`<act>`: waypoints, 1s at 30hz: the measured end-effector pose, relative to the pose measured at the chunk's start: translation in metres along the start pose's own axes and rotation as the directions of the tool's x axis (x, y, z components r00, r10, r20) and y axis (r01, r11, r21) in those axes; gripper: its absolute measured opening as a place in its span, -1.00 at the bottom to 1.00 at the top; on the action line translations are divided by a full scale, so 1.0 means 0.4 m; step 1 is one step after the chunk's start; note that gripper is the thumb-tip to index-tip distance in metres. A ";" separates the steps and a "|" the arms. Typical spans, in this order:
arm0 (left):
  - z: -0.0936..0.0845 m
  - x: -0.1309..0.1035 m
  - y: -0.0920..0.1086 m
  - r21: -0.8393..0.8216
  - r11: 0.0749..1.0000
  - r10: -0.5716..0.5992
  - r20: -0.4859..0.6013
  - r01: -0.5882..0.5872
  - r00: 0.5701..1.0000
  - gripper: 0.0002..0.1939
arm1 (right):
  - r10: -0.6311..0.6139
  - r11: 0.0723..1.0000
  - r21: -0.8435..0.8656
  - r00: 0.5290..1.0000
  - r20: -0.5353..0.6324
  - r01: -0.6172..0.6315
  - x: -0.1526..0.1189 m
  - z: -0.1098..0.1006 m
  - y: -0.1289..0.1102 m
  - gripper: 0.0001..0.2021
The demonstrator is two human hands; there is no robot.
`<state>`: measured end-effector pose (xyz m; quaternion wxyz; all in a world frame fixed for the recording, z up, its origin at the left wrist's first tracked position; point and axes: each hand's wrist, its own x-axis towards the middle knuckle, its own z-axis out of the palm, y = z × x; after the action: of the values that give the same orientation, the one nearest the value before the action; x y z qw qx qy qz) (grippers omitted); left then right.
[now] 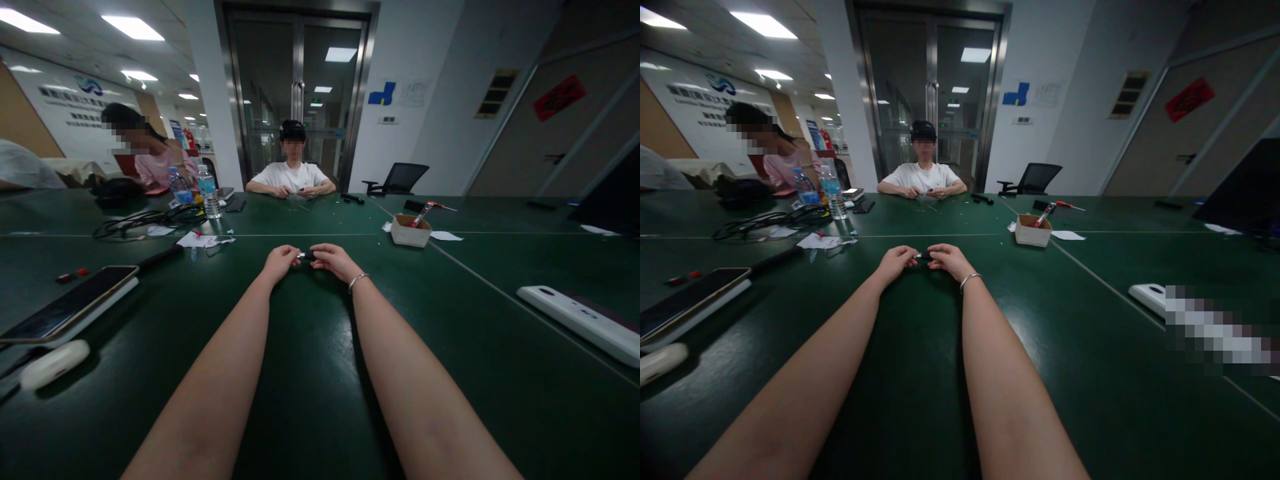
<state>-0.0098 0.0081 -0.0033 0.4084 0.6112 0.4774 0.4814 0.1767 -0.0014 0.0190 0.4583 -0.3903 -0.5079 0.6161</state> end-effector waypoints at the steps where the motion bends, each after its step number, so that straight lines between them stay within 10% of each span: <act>1: 0.001 0.000 -0.001 0.016 1.000 0.003 -0.006 -0.003 1.000 -0.73 | 0.001 1.000 0.000 1.000 -0.005 -0.001 0.001 0.000 0.001 -0.84; 30: -0.002 0.010 -0.023 -0.010 0.999 0.036 0.004 -0.036 0.999 -0.73 | -0.014 1.000 -0.011 0.998 -0.054 0.013 0.005 -0.003 0.007 -0.85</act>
<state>-0.0119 0.0140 -0.0111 0.4035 0.6187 0.4630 0.4898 0.1768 0.0006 0.0160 0.4739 -0.4059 -0.5013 0.5995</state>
